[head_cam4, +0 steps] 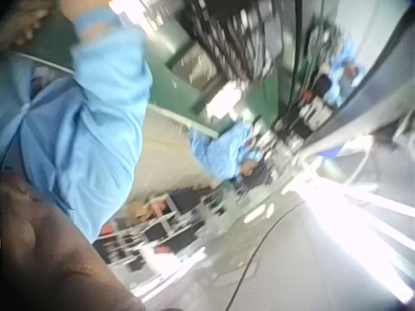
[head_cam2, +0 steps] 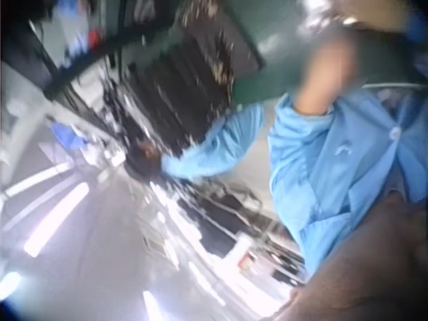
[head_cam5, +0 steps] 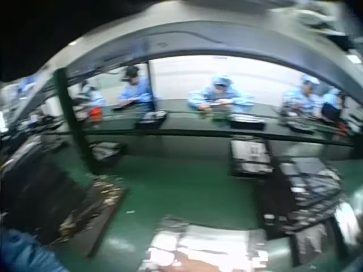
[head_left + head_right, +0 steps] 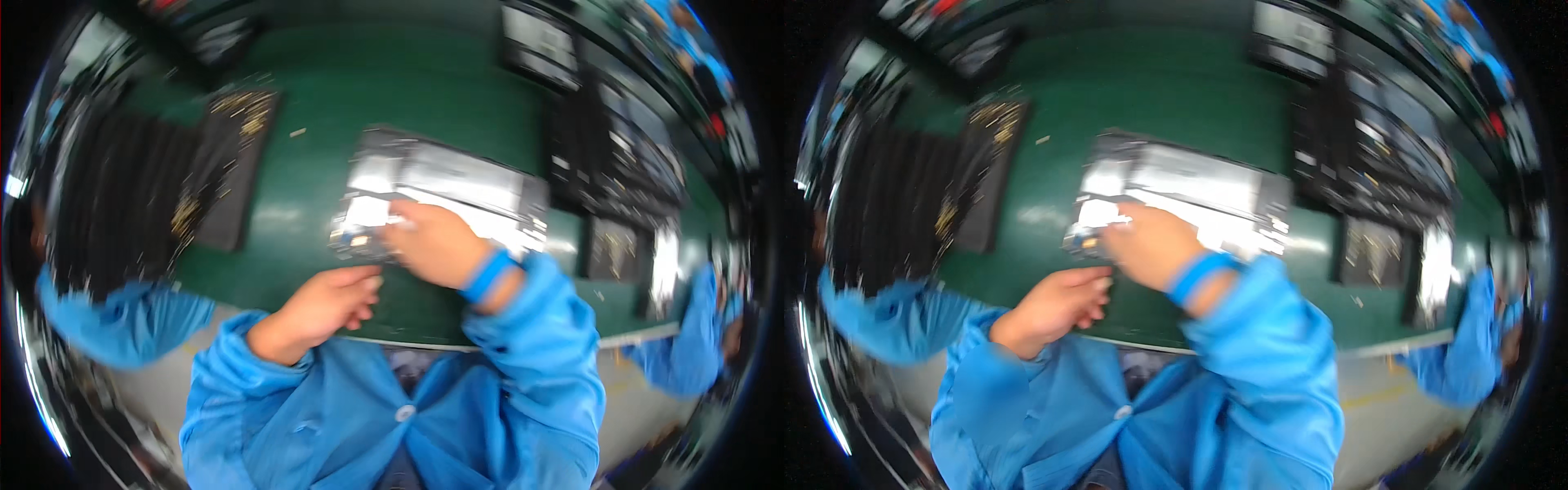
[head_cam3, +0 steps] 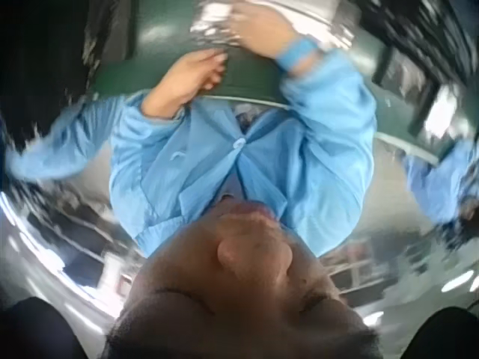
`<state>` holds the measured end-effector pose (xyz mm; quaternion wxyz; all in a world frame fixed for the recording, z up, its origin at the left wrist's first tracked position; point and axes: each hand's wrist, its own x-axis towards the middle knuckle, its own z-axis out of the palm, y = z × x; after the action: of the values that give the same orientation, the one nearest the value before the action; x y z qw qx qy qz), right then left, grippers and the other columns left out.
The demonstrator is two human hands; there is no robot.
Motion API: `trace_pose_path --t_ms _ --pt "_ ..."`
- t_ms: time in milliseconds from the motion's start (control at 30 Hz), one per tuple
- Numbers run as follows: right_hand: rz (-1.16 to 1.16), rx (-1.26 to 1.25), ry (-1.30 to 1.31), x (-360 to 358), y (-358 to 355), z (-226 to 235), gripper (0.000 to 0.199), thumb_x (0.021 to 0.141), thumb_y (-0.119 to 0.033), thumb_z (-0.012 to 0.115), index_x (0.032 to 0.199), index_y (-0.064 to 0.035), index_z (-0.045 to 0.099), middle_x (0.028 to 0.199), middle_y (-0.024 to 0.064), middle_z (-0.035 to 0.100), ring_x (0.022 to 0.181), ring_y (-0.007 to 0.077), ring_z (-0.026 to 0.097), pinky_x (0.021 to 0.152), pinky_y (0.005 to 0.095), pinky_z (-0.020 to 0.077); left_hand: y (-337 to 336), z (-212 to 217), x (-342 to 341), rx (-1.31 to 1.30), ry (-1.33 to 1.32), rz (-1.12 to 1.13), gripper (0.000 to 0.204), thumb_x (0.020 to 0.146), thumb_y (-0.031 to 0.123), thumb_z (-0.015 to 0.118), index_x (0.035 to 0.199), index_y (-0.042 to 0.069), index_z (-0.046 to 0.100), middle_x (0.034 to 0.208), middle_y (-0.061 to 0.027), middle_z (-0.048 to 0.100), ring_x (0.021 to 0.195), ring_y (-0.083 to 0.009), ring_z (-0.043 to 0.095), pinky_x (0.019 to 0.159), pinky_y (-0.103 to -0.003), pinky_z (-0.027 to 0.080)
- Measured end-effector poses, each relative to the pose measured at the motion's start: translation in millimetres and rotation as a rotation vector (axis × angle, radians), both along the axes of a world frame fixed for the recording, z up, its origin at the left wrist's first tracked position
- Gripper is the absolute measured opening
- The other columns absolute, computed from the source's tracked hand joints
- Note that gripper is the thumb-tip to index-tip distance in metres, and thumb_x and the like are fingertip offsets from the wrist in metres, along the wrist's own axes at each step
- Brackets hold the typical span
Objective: Assembling internal components and wiring of electronic devices on a production line.
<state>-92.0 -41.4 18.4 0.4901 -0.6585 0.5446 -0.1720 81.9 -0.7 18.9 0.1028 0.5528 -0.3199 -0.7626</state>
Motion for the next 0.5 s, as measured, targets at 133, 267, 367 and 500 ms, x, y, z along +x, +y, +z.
trace_pose_path --t_ms 133,267,367,500 --pt "0.087 -0.057 0.252 19 -7 1 0.025 0.076 -0.023 0.043 0.085 -0.0051 0.058 0.08 0.0167 0.058 0.075 0.0338 0.055 0.069 0.039 0.0433 3 -1 3 0.011 -0.03 0.15 0.035 0.083 0.024 0.047 0.11 0.001 0.043 0.075 -0.0037 0.052 0.056 -0.0109 0.051 0.044 -0.02 0.041" --pt "-0.435 -0.21 -0.129 -27 18 -3 0.022 0.079 -0.02 0.043 0.087 -0.0038 0.056 0.076 0.0151 0.058 0.071 0.0284 0.056 0.065 0.0355 0.0438 -1 -11 6 0.027 0.079 0.218 0.037 0.085 0.034 0.04 0.103 0.002 0.042 0.076 -0.0078 0.055 0.058 -0.0157 0.055 0.042 -0.026 0.045" --pt "-0.854 -0.332 0.035 -110 53 1 0.026 0.081 -0.025 0.045 0.088 -0.0025 0.056 0.079 0.0147 0.058 0.072 0.0251 0.056 0.065 0.0312 0.0442 1 -8 5 0.023 0.119 0.263 0.038 0.085 0.035 0.038 0.105 0.002 0.041 0.075 -0.0078 0.055 0.058 -0.0162 0.056 0.044 -0.026 0.047" --pt "-1.047 -0.422 0.863 -199 106 -9 0.021 0.075 -0.023 0.052 0.084 -0.006 0.06 0.081 0.0144 0.057 0.072 0.0328 0.054 0.067 0.037 0.0446 -2 -5 -2 0.048 0.084 0.229 0.039 0.085 0.035 0.038 0.104 0.001 0.04 0.074 -0.0076 0.055 0.057 -0.0169 0.056 0.043 -0.028 0.048"
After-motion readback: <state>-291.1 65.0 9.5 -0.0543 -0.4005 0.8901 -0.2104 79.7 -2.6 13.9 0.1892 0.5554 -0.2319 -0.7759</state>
